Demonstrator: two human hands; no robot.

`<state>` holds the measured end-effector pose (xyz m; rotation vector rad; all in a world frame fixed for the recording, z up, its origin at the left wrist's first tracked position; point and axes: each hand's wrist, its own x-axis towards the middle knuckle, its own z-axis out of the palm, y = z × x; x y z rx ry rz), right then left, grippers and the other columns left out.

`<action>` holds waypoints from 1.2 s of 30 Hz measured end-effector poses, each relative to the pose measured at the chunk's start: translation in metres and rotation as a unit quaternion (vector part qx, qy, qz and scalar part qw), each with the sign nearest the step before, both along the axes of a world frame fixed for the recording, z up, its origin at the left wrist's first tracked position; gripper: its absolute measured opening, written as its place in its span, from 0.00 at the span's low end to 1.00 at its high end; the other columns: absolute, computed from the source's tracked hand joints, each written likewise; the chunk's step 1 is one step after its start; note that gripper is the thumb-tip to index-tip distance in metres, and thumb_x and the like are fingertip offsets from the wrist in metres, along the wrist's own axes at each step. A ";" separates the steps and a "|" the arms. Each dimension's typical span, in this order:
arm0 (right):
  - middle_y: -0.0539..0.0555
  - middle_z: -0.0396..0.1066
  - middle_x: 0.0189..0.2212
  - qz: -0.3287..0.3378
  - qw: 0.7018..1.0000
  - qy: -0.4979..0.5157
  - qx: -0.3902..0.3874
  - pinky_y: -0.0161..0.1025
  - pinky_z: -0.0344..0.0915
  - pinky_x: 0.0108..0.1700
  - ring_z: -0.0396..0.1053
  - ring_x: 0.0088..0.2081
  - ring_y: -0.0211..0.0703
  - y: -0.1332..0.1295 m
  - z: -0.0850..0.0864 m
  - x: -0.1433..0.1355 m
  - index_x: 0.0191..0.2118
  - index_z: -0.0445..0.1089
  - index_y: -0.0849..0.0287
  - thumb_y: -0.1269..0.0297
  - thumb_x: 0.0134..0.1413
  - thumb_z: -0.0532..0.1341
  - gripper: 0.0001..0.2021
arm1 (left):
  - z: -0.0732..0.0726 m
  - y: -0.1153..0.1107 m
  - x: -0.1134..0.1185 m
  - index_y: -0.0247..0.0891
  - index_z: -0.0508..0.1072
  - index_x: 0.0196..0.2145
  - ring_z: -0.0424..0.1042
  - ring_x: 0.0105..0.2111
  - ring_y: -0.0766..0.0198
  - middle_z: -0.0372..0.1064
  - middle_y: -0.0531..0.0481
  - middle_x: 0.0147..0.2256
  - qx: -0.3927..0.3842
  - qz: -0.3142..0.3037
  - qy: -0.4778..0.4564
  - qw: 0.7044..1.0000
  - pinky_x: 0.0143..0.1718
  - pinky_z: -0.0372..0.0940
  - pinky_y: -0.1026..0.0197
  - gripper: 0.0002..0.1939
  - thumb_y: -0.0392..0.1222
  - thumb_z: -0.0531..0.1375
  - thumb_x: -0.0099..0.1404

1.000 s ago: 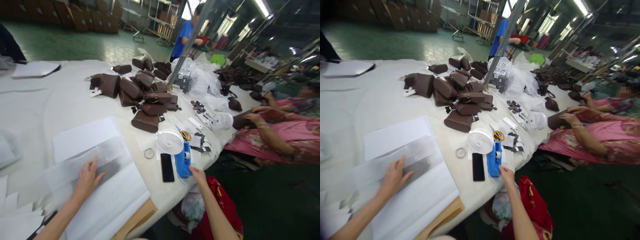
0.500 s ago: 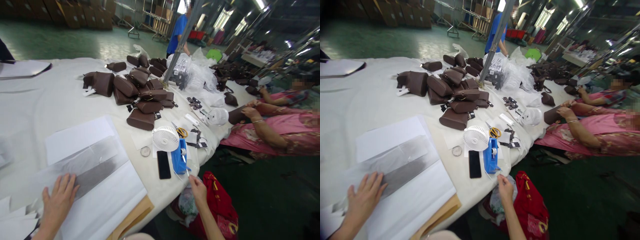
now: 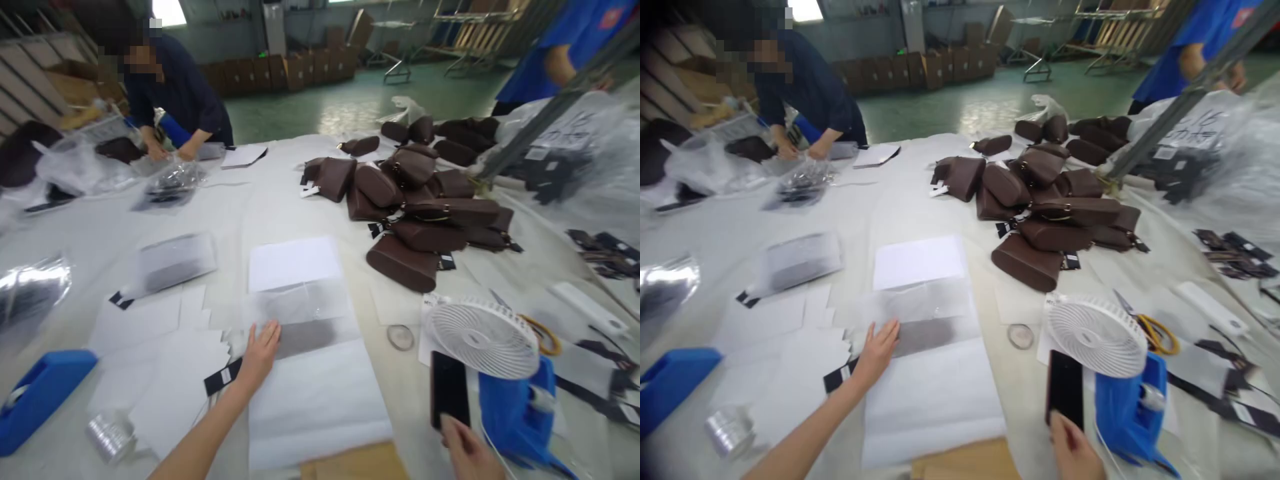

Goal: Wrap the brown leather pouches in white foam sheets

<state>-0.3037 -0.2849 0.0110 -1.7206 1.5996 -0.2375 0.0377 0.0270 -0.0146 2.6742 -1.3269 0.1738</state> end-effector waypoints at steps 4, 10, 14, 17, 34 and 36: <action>0.56 0.74 0.24 0.162 0.956 -0.202 0.137 0.45 0.68 0.37 0.71 0.28 0.49 0.082 0.030 0.155 0.32 0.74 0.59 0.42 0.37 0.62 0.24 | 0.005 -0.001 -0.004 0.38 0.52 0.61 0.58 0.58 0.60 0.59 0.40 0.58 -0.030 -0.002 0.065 0.997 0.60 0.51 0.43 0.24 0.34 0.46 0.68; 0.54 0.73 0.24 0.193 0.891 -0.321 0.257 0.38 0.68 0.30 0.69 0.25 0.41 0.150 0.027 0.277 0.35 0.73 0.63 0.43 0.38 0.64 0.26 | 0.023 -0.006 0.012 0.41 0.33 0.65 0.63 0.52 0.59 0.63 0.41 0.54 -0.067 -0.032 0.178 0.981 0.53 0.60 0.50 0.38 0.29 0.49 0.62; 0.53 0.72 0.20 0.195 0.906 -0.293 0.235 0.34 0.62 0.23 0.65 0.20 0.37 0.156 0.011 0.302 0.29 0.73 0.63 0.42 0.39 0.63 0.24 | 0.040 -0.018 0.022 0.45 0.29 0.64 0.65 0.46 0.58 0.65 0.43 0.47 -0.044 -0.053 0.208 0.976 0.49 0.62 0.51 0.44 0.25 0.48 0.57; 0.52 0.69 0.17 0.195 0.923 -0.263 0.200 0.33 0.60 0.21 0.63 0.18 0.37 0.156 0.000 0.310 0.21 0.71 0.62 0.43 0.42 0.60 0.23 | 0.052 -0.030 0.025 0.49 0.41 0.64 0.64 0.43 0.55 0.63 0.44 0.44 0.040 -0.048 0.168 0.984 0.44 0.61 0.51 0.43 0.25 0.50 0.54; 0.45 0.63 0.14 0.275 0.955 -0.110 -0.031 0.36 0.57 0.25 0.64 0.19 0.43 0.156 -0.017 0.257 0.37 0.66 0.56 0.46 0.49 0.57 0.18 | 0.059 -0.027 0.039 0.55 0.53 0.61 0.64 0.42 0.58 0.61 0.47 0.42 0.036 0.029 0.233 0.971 0.45 0.61 0.53 0.37 0.27 0.51 0.56; 0.47 0.64 0.15 0.319 0.943 -0.080 -0.054 0.36 0.56 0.25 0.65 0.20 0.44 0.140 -0.016 0.241 0.35 0.67 0.56 0.46 0.51 0.56 0.17 | 0.059 -0.019 0.032 0.51 0.60 0.58 0.65 0.41 0.62 0.63 0.49 0.41 -0.106 0.086 0.324 0.936 0.45 0.62 0.58 0.32 0.28 0.49 0.58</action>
